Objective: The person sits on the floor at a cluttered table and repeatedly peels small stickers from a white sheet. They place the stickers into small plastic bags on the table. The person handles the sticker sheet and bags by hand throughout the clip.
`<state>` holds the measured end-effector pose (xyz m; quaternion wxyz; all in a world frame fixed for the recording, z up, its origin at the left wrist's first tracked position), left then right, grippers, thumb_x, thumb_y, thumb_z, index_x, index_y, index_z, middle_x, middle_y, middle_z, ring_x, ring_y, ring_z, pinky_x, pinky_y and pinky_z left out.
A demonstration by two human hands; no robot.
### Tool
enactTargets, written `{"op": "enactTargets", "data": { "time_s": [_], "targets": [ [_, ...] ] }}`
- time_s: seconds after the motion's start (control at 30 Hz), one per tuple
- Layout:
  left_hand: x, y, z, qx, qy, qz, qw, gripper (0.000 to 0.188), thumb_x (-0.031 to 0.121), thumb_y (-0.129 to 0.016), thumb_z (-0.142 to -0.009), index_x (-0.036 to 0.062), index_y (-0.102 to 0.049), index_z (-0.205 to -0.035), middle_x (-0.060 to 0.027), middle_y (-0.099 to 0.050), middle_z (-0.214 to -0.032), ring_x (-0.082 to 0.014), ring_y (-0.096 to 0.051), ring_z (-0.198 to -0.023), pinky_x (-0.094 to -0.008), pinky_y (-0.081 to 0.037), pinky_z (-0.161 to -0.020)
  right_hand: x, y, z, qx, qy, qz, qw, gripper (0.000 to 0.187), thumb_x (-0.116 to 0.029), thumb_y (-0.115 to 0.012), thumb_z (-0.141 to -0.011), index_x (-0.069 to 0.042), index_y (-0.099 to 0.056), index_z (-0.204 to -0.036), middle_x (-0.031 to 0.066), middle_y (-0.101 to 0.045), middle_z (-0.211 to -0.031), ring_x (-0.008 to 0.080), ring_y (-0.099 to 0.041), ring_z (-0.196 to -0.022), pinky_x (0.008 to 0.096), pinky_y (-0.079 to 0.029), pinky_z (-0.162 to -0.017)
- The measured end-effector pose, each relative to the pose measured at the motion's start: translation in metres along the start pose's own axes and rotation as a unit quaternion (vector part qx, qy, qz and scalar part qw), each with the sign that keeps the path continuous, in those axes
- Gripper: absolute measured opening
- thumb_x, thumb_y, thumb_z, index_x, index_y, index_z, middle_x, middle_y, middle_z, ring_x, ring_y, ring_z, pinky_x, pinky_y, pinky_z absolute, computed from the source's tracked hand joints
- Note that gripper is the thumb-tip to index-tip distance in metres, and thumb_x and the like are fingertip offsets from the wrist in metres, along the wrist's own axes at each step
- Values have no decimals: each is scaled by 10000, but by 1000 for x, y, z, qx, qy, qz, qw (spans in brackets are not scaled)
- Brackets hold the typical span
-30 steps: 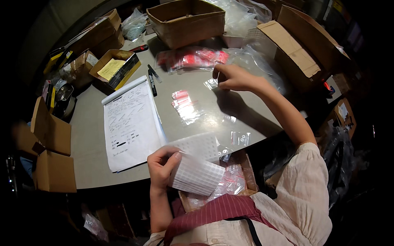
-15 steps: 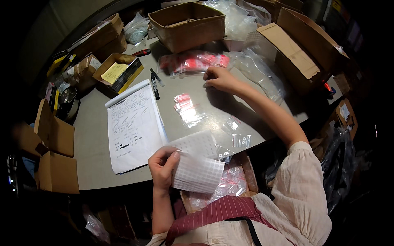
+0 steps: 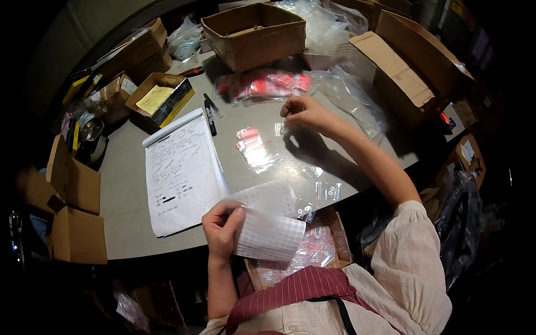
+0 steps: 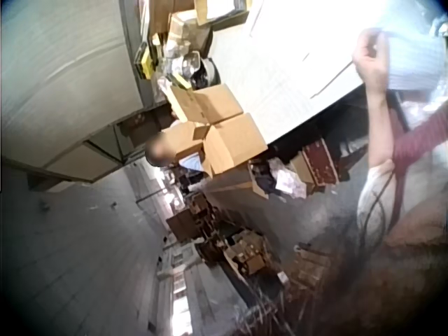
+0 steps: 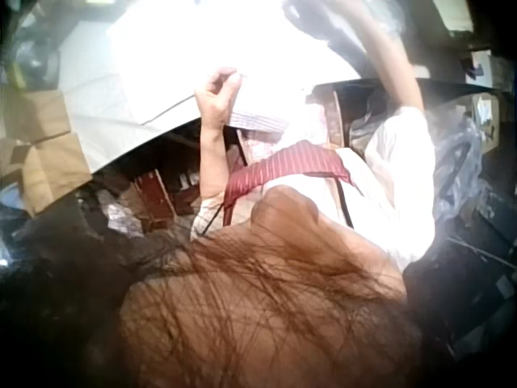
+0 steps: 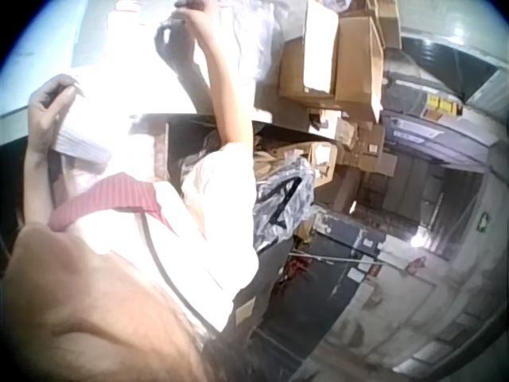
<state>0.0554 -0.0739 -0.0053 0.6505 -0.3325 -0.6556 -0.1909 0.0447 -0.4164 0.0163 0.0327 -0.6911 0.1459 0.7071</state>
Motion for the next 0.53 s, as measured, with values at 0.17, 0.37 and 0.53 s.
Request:
{"op": "enactTargets", "data": {
  "time_s": [0.17, 0.37, 0.53],
  "targets": [
    [-1, 2, 0, 22, -14, 47, 999, 99, 9, -670, -947, -65, -695, -1008, -52, -700, -944, -99, -619, -866, -233, -487, -774, 16, -6, 11, 92, 35, 186, 978, 185, -48, -734, -861, -8, -619, -1000, 30, -675, -862, 93, -639, -778, 260, -515, -696],
    [4, 2, 6, 43, -24, 48, 998, 95, 7, -661, -954, -63, -694, -1010, -48, -693, -946, -97, -617, -875, -232, -489, -777, 9, -9, 16, 172, 26, 286, 942, 227, -92, -750, -823, -19, -608, -985, 47, -667, -810, 121, -636, -737, 294, -507, -675],
    [1, 3, 8, 46, -41, 35, 997, 102, 20, -658, -963, -56, -699, -1018, -64, -700, -949, -112, -631, -884, -236, -500, -799, 7, -12, 18, 174, 50, 326, 928, 235, -131, -746, -827, -46, -619, -1005, 43, -675, -809, 148, -649, -749, 317, -525, -712]
  ]
}}
Point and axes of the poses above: each hand's wrist, its own z-axis away from the middle knuckle, its own y-axis out of the back of the hand, x = y × z, the point moved 7 cm from there along -z, towards the middle knuckle
